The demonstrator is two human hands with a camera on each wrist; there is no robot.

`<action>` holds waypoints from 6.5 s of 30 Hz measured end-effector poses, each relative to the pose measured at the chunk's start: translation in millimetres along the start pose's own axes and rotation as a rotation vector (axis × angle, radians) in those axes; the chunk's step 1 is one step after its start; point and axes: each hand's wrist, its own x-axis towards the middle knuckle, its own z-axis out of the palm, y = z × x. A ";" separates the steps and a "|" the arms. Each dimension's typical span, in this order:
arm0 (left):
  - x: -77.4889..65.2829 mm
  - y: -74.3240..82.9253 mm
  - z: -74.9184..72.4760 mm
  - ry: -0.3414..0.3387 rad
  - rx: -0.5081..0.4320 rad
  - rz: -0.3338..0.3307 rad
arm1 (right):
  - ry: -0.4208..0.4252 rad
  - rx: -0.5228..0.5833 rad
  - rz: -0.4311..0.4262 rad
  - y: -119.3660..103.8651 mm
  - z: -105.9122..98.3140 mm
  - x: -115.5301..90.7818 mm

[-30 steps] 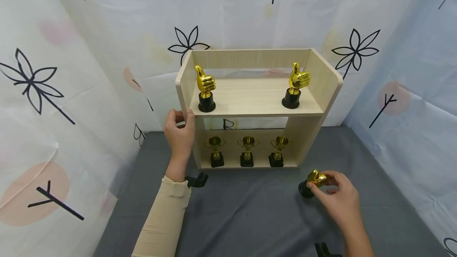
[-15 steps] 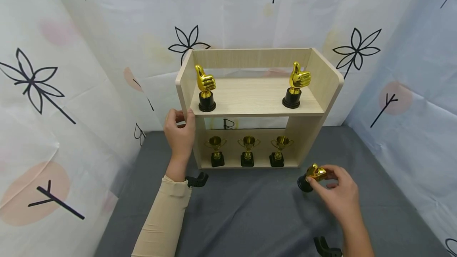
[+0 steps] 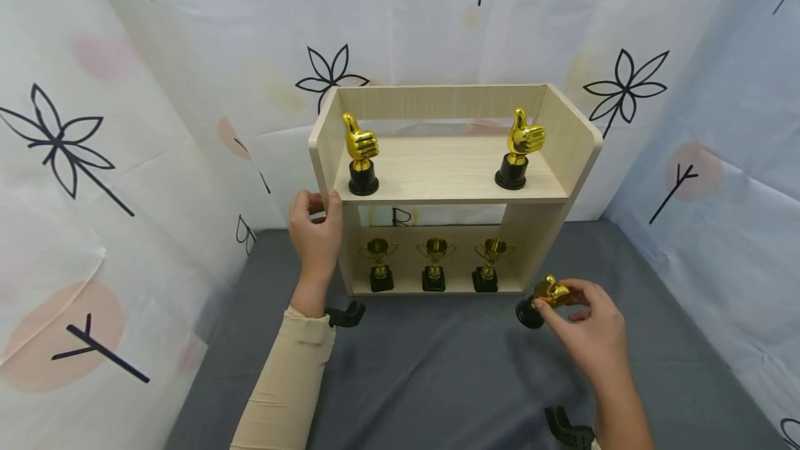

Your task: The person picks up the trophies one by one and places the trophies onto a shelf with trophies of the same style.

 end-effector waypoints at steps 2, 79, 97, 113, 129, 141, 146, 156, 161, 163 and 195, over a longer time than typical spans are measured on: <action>0.2 -0.1 0.0 0.001 -0.001 0.002 | 0.009 0.001 -0.010 -2.4 0.4 1.4; -0.3 -1.4 -0.3 0.001 0.006 0.008 | 0.054 0.056 -0.390 -54.2 17.9 28.9; 0.2 -1.1 -0.3 0.005 0.013 0.024 | 0.111 0.082 -0.425 -55.2 0.5 41.7; 0.4 -0.8 -0.6 0.016 0.009 0.026 | 0.139 0.121 -0.410 -64.4 -4.6 47.1; -0.6 -2.1 -0.6 0.004 0.016 0.033 | 0.160 0.171 -0.423 -78.4 -6.7 54.5; -0.1 -2.4 -0.2 0.001 0.010 0.034 | 0.174 0.198 -0.451 -86.5 -9.4 60.8; 0.3 -2.1 0.0 0.005 0.007 0.032 | 0.175 0.198 -0.445 -90.8 -11.5 63.1; 0.0 -2.4 -0.2 0.014 0.014 0.032 | 0.174 0.199 -0.440 -99.8 -13.6 68.6; 0.0 -3.2 -0.1 0.019 0.014 0.044 | 0.163 0.215 -0.427 -104.3 -12.2 72.9; -0.3 -3.3 0.1 0.017 0.013 0.041 | 0.162 0.223 -0.424 -105.7 -11.8 74.0; -1.7 -3.8 0.5 0.022 0.001 0.042 | 0.204 0.285 -0.451 -132.5 -11.1 98.8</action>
